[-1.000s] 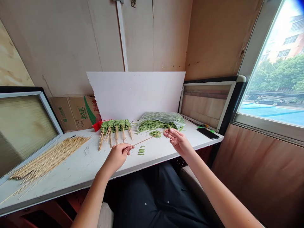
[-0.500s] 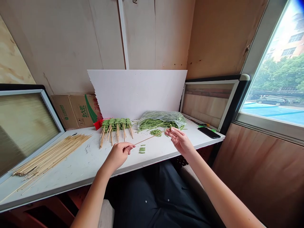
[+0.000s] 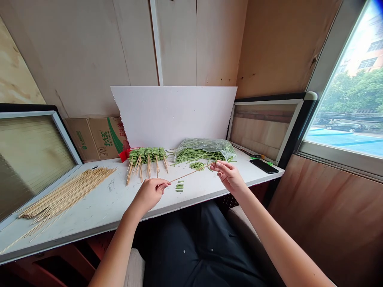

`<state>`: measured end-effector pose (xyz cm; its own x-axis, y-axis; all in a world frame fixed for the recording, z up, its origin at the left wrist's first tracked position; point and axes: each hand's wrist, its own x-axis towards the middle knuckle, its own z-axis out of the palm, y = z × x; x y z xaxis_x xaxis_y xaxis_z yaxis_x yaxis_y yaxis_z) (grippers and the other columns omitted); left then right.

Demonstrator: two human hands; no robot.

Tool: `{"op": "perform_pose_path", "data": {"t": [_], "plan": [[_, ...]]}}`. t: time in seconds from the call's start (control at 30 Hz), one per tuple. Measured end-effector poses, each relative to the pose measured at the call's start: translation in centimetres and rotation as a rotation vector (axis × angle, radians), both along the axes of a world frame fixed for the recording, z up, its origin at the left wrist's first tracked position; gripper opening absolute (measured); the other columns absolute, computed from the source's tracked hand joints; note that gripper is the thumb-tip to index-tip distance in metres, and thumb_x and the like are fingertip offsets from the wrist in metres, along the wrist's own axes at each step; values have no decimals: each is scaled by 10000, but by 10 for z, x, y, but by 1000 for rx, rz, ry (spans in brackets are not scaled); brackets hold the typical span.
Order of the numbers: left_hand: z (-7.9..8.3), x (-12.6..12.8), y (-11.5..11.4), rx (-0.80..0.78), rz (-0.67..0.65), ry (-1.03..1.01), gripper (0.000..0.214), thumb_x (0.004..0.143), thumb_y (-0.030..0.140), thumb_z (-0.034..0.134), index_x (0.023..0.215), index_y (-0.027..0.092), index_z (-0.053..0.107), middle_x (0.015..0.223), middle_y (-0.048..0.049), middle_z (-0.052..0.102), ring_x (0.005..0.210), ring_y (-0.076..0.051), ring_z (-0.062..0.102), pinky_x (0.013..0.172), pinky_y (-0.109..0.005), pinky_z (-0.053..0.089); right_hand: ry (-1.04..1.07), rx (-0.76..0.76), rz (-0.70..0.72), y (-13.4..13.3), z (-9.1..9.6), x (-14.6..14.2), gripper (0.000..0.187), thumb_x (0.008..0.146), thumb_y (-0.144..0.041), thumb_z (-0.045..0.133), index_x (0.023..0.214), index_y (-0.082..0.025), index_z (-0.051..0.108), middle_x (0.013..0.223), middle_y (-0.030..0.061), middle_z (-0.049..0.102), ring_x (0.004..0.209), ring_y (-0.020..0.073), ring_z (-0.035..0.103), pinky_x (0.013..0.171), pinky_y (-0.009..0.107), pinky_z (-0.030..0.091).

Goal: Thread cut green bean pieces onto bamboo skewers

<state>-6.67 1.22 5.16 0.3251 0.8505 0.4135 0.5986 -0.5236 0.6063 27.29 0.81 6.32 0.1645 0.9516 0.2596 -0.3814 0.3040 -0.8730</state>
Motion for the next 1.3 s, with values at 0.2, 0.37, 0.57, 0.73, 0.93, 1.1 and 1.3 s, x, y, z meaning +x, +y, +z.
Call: {"op": "perform_pose_path", "data": {"t": [0.2,0.37,0.57,0.73,0.93,1.1,1.3], "plan": [[3,-1,-2,13,15,44,319,964,273,528,995,200,836,847,-70,802,724,-205,705,742,-317,557,-23,-9,-8,0,0,1,333,632,-404,983,849,-235,794,888,65,819,848,229,784,556,261,445],[2,-2,0,67,8,66,306,950,258,538,977,205,839,845,-75,805,793,-227,730,762,-321,570,-40,-33,-9,-2,3,-3,329,613,-390,990,817,-227,791,833,61,807,776,207,756,554,274,439],[-1,-2,1,67,3,59,302,939,247,540,966,217,839,807,-65,798,759,-219,715,726,-313,561,-45,-27,-4,-5,6,-6,309,610,-360,989,795,-218,787,792,50,789,734,184,732,552,265,442],[-2,-3,4,55,4,12,321,951,278,529,983,195,838,700,-55,742,651,-193,662,640,-292,522,-49,-39,-7,-4,5,-4,354,612,-397,987,854,-221,797,844,64,800,767,201,746,537,260,462],[-1,-4,5,40,5,-11,345,976,329,514,1007,185,826,730,-60,733,682,-194,667,669,-302,523,-17,-40,10,-2,3,-4,376,654,-451,968,920,-230,822,894,60,799,802,182,743,542,237,493],[0,-3,4,30,24,-118,313,937,397,618,1114,200,786,874,-71,775,749,-202,705,714,-312,558,-23,-41,-20,-2,4,-1,356,684,-448,950,932,-229,820,893,51,784,792,165,714,563,242,489],[2,-2,2,106,48,-98,226,942,383,633,919,212,779,815,-47,756,659,-171,647,670,-294,511,-15,-23,-70,-3,6,2,338,698,-455,937,925,-240,809,861,26,745,772,149,658,535,242,447]]}}
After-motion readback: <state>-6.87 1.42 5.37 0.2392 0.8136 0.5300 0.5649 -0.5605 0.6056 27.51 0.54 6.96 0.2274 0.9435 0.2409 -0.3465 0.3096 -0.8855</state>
